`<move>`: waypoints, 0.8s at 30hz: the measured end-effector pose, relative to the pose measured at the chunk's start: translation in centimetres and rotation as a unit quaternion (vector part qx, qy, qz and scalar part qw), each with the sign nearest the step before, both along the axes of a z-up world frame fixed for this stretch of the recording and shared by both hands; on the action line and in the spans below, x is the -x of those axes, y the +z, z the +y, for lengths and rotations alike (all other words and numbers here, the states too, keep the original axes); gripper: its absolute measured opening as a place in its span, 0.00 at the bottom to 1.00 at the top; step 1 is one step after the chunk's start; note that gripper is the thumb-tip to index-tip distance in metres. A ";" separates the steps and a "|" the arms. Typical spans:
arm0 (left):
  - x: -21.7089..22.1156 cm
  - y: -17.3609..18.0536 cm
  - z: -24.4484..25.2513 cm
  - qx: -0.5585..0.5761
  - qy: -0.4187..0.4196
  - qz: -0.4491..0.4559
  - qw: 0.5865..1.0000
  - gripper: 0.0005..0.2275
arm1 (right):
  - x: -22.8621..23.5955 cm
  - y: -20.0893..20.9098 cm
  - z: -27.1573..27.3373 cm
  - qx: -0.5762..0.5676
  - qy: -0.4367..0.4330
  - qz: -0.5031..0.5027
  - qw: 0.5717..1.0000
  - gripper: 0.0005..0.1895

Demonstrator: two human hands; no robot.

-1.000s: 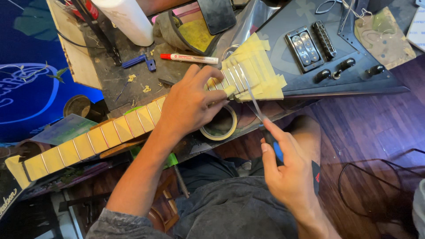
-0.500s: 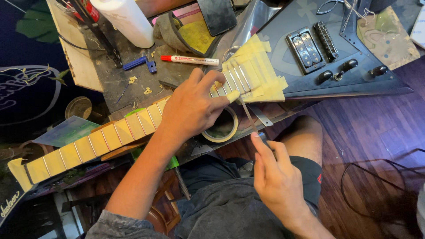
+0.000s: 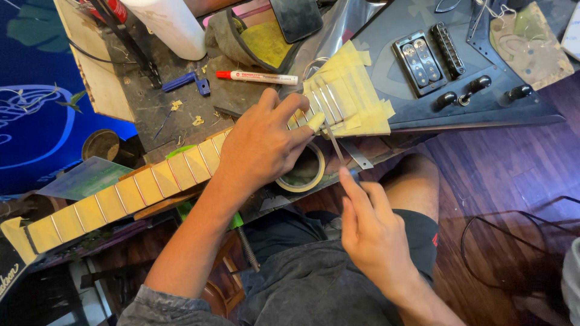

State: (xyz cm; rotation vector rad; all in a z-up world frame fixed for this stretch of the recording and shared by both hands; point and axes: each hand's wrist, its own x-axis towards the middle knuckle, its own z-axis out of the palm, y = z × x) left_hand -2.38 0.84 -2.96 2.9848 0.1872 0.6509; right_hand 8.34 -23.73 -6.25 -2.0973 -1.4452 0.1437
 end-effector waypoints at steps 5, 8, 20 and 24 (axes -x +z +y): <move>0.2 0.1 -0.1 0.021 0.009 -0.021 1.000 0.09 | -1.7 2.9 5.2 -0.039 0.025 0.107 0.993 0.27; 0.2 0.0 -0.2 0.052 0.021 -0.025 0.998 0.08 | -2.1 4.0 4.2 -0.088 0.000 0.170 0.982 0.24; 0.3 1.2 0.2 0.136 0.012 0.017 0.990 0.05 | -2.1 2.4 0.7 -0.035 -0.071 0.400 0.913 0.28; 0.3 0.9 0.4 0.112 0.003 0.019 0.994 0.03 | -2.1 2.4 0.1 -0.023 -0.070 0.396 0.915 0.26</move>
